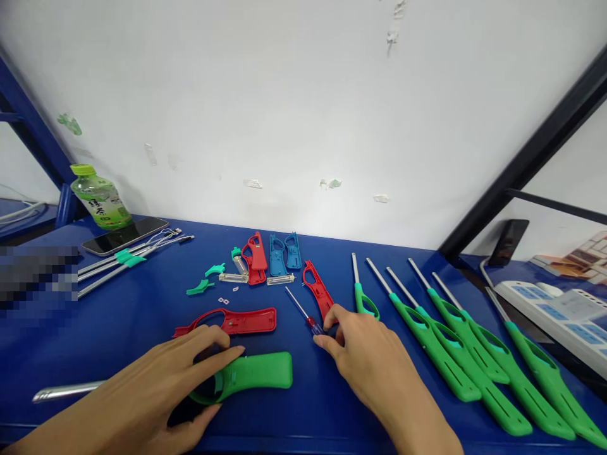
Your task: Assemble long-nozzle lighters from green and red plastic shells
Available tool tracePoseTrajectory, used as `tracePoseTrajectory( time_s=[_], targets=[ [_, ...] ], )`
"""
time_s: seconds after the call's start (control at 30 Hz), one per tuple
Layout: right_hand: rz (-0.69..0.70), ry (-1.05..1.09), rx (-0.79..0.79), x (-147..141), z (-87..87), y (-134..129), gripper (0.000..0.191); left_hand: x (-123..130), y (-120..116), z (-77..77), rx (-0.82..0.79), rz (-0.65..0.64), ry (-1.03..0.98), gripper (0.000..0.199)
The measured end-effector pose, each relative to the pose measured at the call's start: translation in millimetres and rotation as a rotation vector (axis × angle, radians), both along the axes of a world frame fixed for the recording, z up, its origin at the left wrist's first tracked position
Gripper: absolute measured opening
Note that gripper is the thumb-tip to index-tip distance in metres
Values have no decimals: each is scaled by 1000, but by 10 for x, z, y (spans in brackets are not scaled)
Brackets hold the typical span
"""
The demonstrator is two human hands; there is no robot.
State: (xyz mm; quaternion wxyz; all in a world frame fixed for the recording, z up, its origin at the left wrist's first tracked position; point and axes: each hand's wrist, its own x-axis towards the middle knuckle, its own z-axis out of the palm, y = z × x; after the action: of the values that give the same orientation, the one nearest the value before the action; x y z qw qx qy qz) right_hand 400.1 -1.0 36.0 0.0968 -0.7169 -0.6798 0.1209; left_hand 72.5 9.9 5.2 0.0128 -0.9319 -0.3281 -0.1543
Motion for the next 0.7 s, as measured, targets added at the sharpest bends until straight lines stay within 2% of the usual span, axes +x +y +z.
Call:
tracePoseTrajectory(
  time_s=[0.27,0.4,0.47,0.53,0.7],
  targets=[
    [41,-30,49,-37,-30,82,17,-33,37,31,106,-62,-28,60],
    [59,80,93,-11,42,69,24,-66,144,99,123,-15,-76,46],
    [36,180,141,-29,104,44,26,-91,252,144,113,45,-128,37],
    [-5,244,201,-54,169,8,28,-127,376,173,86,105,-176,36],
    [-182,138,289,-47,213,-63,28,-217,590,156,71,186,-258,37]
  ],
)
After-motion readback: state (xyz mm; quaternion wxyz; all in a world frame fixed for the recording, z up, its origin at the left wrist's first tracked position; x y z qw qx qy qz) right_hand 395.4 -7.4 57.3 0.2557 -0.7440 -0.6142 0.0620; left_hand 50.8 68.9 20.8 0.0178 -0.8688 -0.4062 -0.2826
